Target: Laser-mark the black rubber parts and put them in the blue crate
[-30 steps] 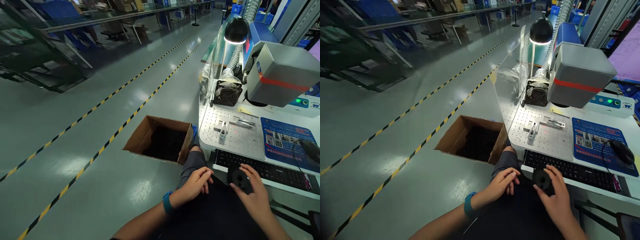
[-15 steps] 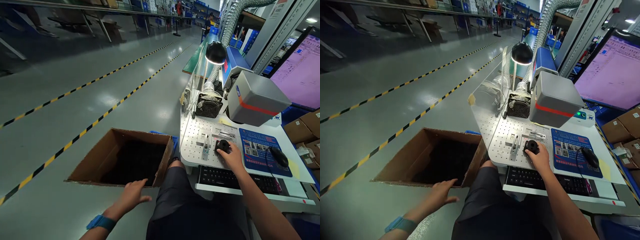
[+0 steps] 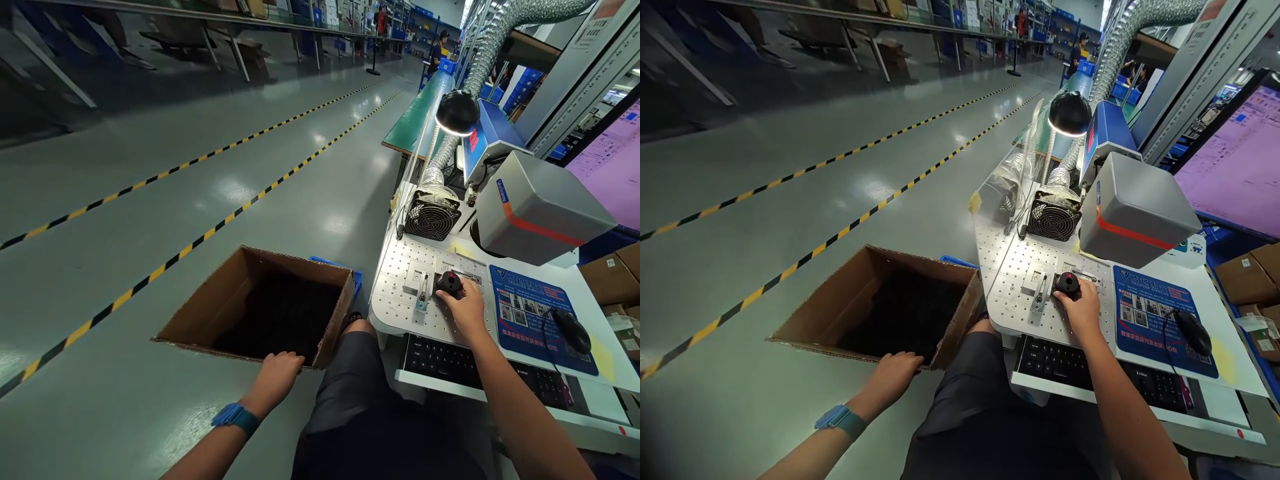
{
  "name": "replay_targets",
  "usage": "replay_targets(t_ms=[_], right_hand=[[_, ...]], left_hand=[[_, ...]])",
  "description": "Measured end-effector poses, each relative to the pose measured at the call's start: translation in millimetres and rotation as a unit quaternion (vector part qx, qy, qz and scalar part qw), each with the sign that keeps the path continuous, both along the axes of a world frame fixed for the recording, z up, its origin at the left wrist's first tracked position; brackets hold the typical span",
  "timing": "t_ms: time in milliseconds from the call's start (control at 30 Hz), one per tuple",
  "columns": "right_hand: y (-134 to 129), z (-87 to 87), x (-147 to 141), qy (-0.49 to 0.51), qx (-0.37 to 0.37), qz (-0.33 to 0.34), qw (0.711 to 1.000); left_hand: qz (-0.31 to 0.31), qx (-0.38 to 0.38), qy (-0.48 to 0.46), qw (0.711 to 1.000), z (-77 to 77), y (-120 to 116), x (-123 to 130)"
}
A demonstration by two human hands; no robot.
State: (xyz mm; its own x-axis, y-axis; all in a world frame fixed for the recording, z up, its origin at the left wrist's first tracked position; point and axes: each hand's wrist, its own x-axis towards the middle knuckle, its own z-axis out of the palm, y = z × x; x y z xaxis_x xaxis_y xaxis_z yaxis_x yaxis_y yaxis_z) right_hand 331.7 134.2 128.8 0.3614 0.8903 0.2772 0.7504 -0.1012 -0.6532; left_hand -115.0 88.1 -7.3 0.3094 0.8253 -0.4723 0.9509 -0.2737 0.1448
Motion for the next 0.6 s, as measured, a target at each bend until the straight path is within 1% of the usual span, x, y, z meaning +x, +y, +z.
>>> replay_targets(t_ms=[100,267,367,467,600], right_hand=[[-2,0.7,-2,0.001,0.000,-0.001,1.000],[0,5.6,-8,0.003,-0.010,0.012,1.000],[0,9.8,-9,0.001,-0.019,0.027,0.999],[-15,13.3,-5,-0.009,-0.023,0.018,1.000],[-49,14.9,6,-0.015,-0.016,-0.030,0.999]], left_hand=[[-0.005,-0.012,-0.003,1.000,1.1,-6,-1],[-0.036,-0.025,0.012,0.999,2.3,-10,-7],[-0.033,-0.030,0.025,0.999,1.5,-13,-8],[-0.018,-0.042,0.019,0.999,-4.9,-24,-6],[0.012,-0.066,-0.014,0.998,-18.8,-46,-4]])
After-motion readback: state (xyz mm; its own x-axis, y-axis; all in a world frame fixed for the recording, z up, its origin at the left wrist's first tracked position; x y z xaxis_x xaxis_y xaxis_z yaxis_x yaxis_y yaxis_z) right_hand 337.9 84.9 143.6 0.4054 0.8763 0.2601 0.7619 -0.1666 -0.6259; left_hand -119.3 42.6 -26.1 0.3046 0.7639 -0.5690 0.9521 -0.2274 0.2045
